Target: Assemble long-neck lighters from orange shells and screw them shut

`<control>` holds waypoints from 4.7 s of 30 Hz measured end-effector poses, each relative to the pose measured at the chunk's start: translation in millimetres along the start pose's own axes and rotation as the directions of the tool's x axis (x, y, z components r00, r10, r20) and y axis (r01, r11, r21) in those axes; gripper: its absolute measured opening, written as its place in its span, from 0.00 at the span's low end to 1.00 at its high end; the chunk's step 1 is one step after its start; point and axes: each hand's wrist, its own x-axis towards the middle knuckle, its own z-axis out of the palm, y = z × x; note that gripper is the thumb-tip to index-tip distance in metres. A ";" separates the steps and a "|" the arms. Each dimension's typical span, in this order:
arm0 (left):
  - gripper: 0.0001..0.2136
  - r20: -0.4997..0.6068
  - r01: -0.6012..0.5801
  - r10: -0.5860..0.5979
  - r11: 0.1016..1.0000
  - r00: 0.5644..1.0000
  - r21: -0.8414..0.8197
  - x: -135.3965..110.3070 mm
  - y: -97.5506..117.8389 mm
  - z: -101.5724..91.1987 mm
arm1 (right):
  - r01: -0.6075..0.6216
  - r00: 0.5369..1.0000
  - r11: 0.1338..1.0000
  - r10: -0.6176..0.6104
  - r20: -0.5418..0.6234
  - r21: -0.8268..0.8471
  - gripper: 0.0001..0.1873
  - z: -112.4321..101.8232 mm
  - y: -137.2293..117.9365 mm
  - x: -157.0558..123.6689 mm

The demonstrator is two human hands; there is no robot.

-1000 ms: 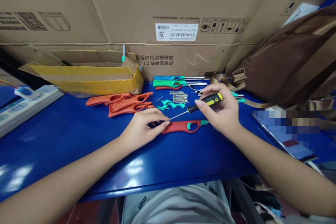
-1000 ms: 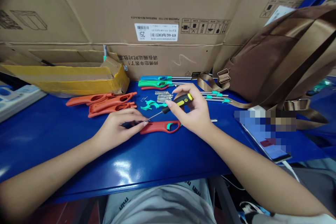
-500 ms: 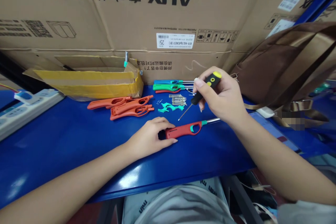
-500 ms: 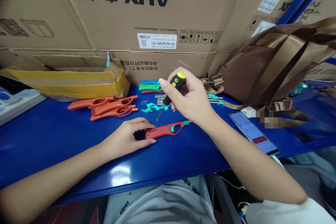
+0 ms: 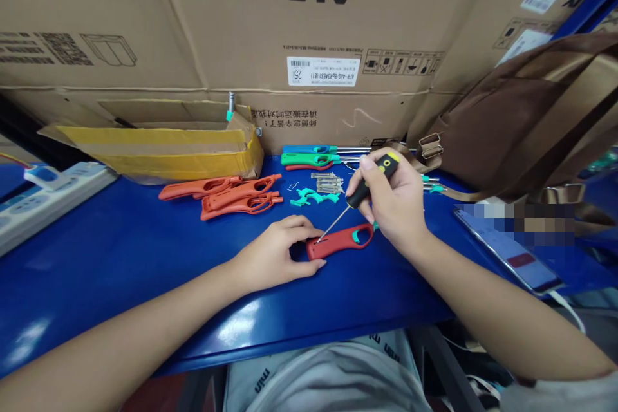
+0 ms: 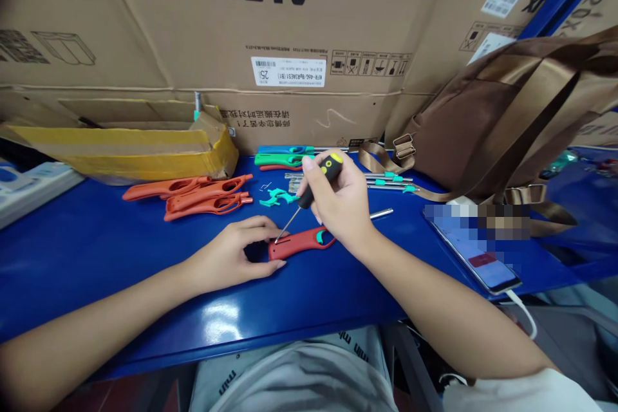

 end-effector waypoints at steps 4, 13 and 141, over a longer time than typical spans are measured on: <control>0.16 0.003 -0.019 0.019 1.000 1.000 0.015 0.0 -0.6 -2.6 | 0.036 0.999 0.999 -0.035 0.026 -0.011 0.19 2.4 1.3 -4.3; 0.17 0.013 -0.033 0.032 0.998 0.999 0.047 -0.8 -0.9 -3.8 | 0.009 0.995 0.999 -0.005 0.099 -0.037 0.19 5.0 5.6 -11.3; 0.10 0.025 0.133 -0.134 0.991 0.991 0.029 -2.0 3.4 0.8 | 0.779 0.626 0.469 -0.558 0.545 -0.415 0.05 -6.2 -4.9 -20.1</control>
